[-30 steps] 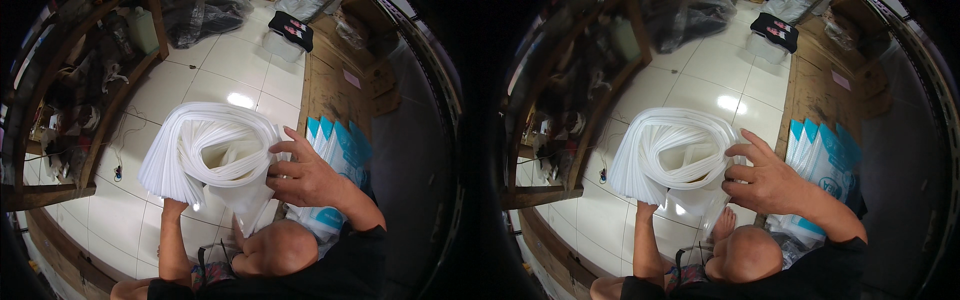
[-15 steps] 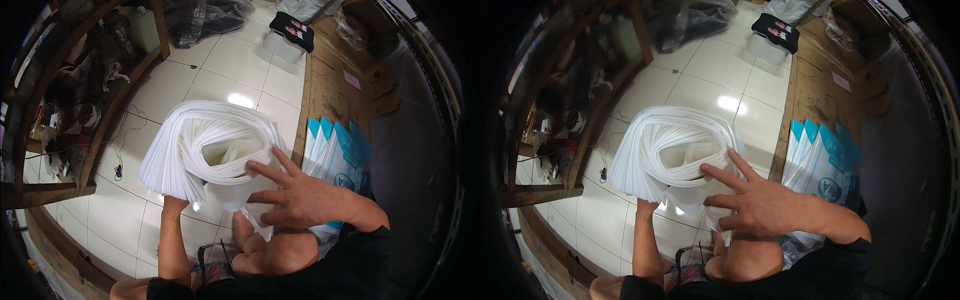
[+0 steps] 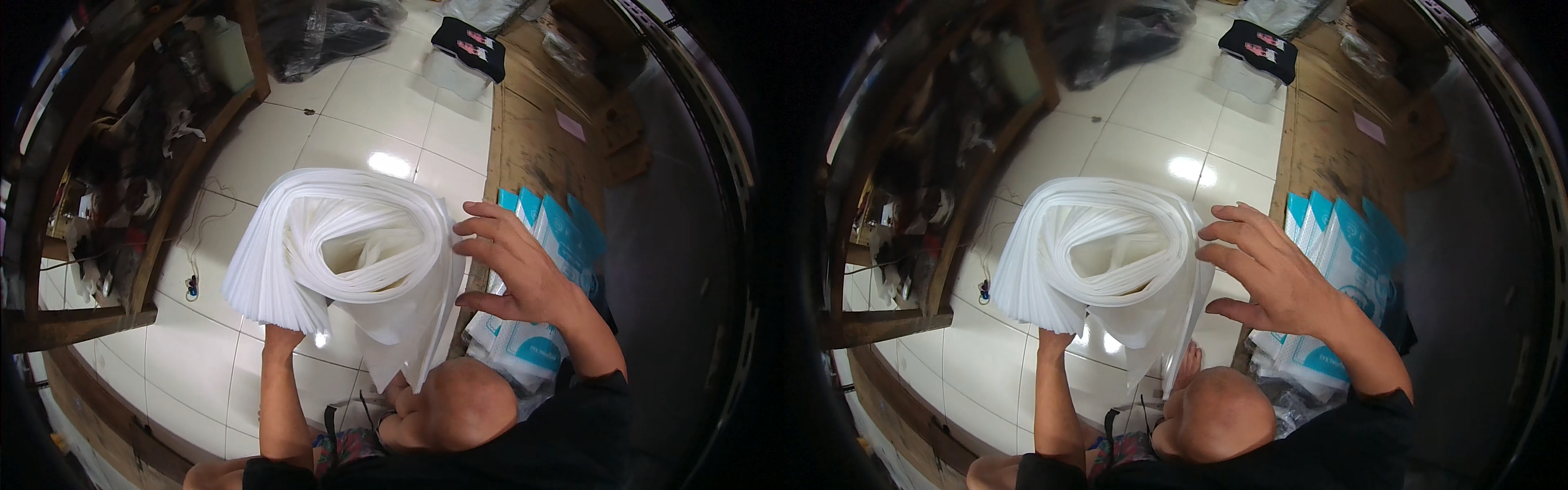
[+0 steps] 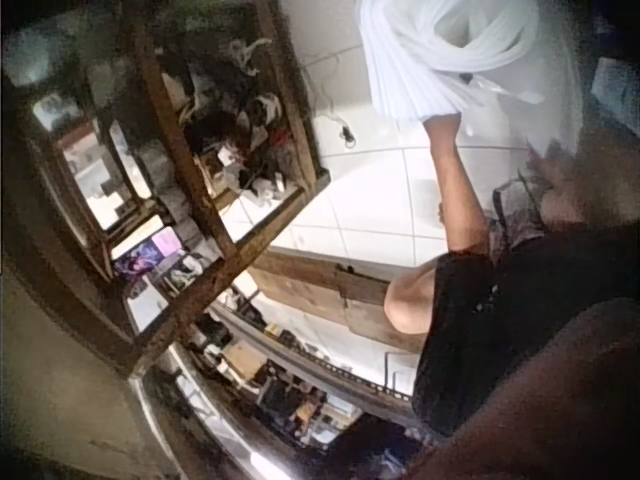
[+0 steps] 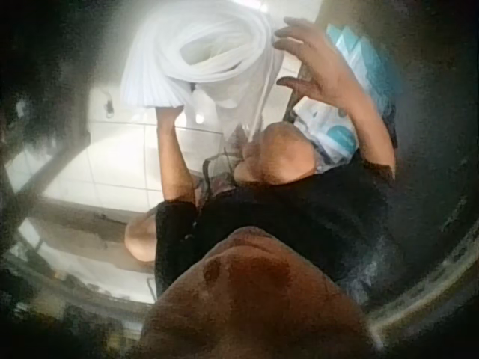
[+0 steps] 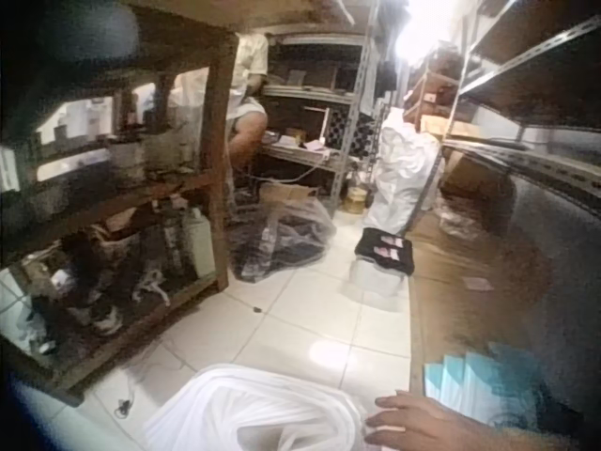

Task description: The person sits on the floor and repeatedly folds white plastic sheets by hand. They smooth the sheets, fold them in half, and then roll them into a compact bundle, repeating this process multiple times.

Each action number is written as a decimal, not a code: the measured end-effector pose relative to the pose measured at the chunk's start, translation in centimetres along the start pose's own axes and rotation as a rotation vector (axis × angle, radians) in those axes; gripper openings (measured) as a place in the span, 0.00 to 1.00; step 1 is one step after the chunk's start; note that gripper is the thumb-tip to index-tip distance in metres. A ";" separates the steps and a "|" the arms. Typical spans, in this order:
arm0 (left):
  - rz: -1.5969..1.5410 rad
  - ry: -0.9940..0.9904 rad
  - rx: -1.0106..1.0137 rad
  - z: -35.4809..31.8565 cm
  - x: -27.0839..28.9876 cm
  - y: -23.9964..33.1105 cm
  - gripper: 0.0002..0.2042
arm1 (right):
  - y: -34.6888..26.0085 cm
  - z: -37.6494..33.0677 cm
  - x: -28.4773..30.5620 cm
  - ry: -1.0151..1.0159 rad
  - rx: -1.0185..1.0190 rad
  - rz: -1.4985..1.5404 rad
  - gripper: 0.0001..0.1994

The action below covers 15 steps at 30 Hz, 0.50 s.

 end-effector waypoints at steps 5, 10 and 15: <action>0.011 0.035 -0.020 0.4 0.1 0.9 0.24 | 0.7 -0.3 -0.8 0.040 0.088 -0.050 0.25; -0.035 0.034 0.022 1.1 0.5 2.2 0.25 | 0.9 -0.6 -1.2 0.084 0.122 -0.057 0.21; -0.027 0.019 0.014 0.3 0.6 2.3 0.25 | -1.4 -0.8 -1.3 0.040 0.208 -0.207 0.14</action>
Point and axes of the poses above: each hand's wrist, its own z-axis towards the middle knuckle, its own x-axis out of the back of the hand, y = z × x, the point moved 3 cm from there along z, towards the middle knuckle, and after that the axes turned 10 degrees about -x, right-handed, at the moved point
